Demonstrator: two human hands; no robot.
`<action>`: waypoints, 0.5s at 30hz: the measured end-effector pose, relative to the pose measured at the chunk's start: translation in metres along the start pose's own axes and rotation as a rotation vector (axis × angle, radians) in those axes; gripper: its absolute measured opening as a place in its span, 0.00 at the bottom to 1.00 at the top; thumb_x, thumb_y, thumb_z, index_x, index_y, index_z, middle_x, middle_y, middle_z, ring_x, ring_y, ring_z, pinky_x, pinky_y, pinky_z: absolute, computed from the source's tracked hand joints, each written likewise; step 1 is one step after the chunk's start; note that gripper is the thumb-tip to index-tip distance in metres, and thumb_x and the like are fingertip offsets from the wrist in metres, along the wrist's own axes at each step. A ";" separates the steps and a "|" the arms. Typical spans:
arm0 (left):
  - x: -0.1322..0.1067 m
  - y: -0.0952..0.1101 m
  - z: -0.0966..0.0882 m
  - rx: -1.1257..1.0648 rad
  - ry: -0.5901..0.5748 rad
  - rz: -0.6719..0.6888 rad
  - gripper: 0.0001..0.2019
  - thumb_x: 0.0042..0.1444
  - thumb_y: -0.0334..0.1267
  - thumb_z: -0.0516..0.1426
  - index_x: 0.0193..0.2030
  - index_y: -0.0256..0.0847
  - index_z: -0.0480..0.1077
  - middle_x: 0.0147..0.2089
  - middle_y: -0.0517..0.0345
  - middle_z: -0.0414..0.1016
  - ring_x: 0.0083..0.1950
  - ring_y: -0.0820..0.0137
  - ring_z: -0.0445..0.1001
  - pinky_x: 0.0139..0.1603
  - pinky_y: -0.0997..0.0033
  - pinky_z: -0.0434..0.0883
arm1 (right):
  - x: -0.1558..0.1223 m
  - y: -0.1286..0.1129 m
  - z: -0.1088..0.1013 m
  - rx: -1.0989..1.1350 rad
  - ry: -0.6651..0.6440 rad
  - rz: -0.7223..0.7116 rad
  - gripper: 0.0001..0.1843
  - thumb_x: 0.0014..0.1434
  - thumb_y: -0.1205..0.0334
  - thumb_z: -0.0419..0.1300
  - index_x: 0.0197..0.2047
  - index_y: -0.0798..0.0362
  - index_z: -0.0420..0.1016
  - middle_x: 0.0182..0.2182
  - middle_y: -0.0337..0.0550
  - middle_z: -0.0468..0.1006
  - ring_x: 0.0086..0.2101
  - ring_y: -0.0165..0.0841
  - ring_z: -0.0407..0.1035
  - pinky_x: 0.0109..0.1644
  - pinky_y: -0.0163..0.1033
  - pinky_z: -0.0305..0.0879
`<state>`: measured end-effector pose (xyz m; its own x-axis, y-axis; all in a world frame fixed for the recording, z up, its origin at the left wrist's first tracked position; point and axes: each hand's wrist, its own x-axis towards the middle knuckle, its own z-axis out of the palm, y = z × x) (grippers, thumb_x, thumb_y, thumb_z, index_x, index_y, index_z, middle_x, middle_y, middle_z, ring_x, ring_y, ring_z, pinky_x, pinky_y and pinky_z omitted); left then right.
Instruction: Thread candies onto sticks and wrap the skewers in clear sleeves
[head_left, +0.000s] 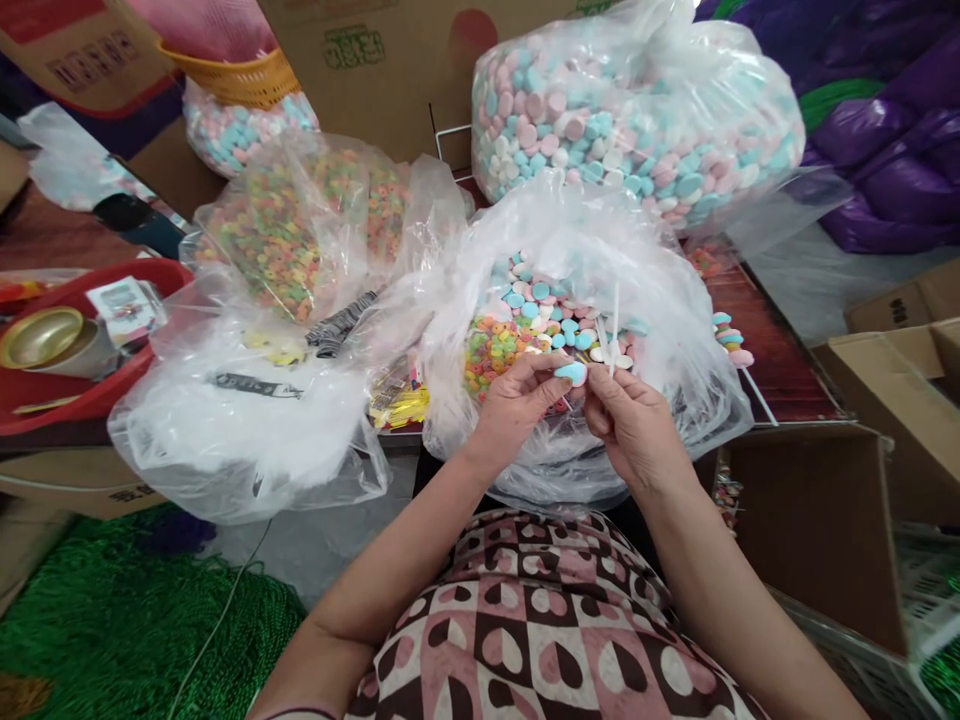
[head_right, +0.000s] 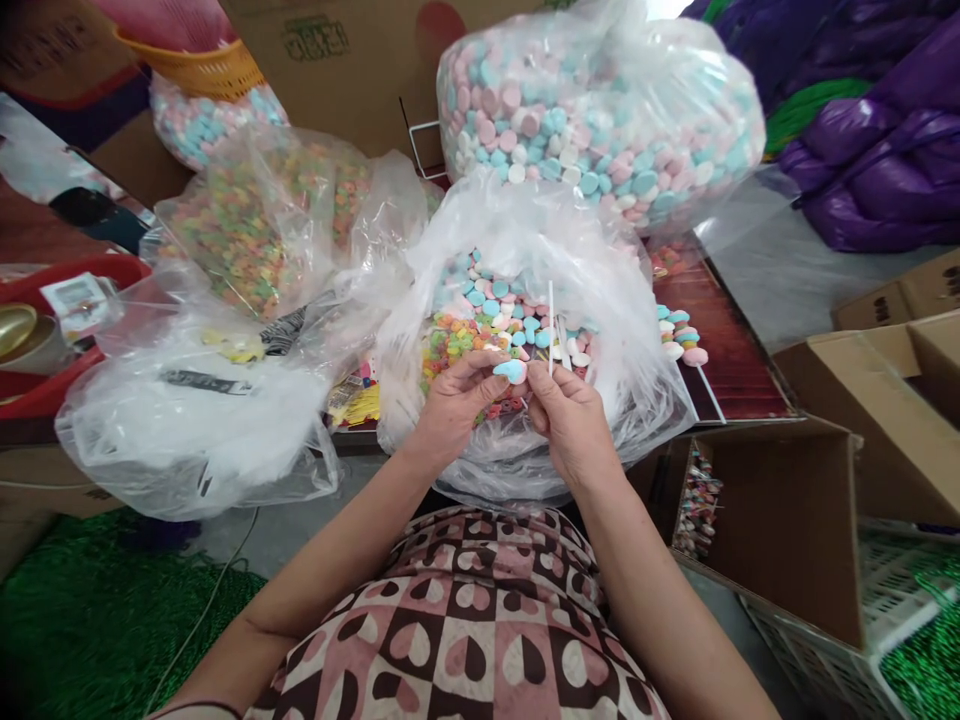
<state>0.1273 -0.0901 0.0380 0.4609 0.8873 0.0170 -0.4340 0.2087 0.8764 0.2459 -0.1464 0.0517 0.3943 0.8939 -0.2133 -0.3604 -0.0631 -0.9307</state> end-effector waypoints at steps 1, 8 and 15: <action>0.000 -0.001 0.000 0.008 -0.006 -0.010 0.12 0.48 0.43 0.69 0.38 0.44 0.78 0.38 0.62 0.79 0.42 0.72 0.76 0.51 0.68 0.73 | -0.001 0.000 0.000 -0.005 -0.014 -0.002 0.19 0.50 0.46 0.69 0.31 0.53 0.73 0.21 0.33 0.68 0.16 0.21 0.50 0.19 0.32 0.41; -0.006 -0.003 -0.002 0.104 -0.031 -0.043 0.15 0.50 0.43 0.69 0.44 0.44 0.78 0.47 0.57 0.80 0.49 0.69 0.76 0.57 0.65 0.70 | -0.001 -0.001 -0.002 -0.031 0.000 0.044 0.19 0.46 0.51 0.72 0.34 0.52 0.72 0.18 0.28 0.61 0.16 0.20 0.44 0.19 0.31 0.37; -0.007 0.006 -0.004 0.158 -0.023 -0.167 0.16 0.55 0.46 0.64 0.48 0.43 0.80 0.45 0.56 0.82 0.44 0.68 0.77 0.49 0.66 0.72 | -0.003 -0.002 -0.001 -0.042 -0.011 0.037 0.18 0.48 0.50 0.70 0.36 0.53 0.75 0.23 0.34 0.71 0.16 0.20 0.48 0.18 0.31 0.39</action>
<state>0.1182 -0.0932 0.0412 0.5346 0.8358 -0.1253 -0.2243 0.2833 0.9324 0.2462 -0.1491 0.0543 0.3722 0.8953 -0.2446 -0.3390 -0.1142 -0.9338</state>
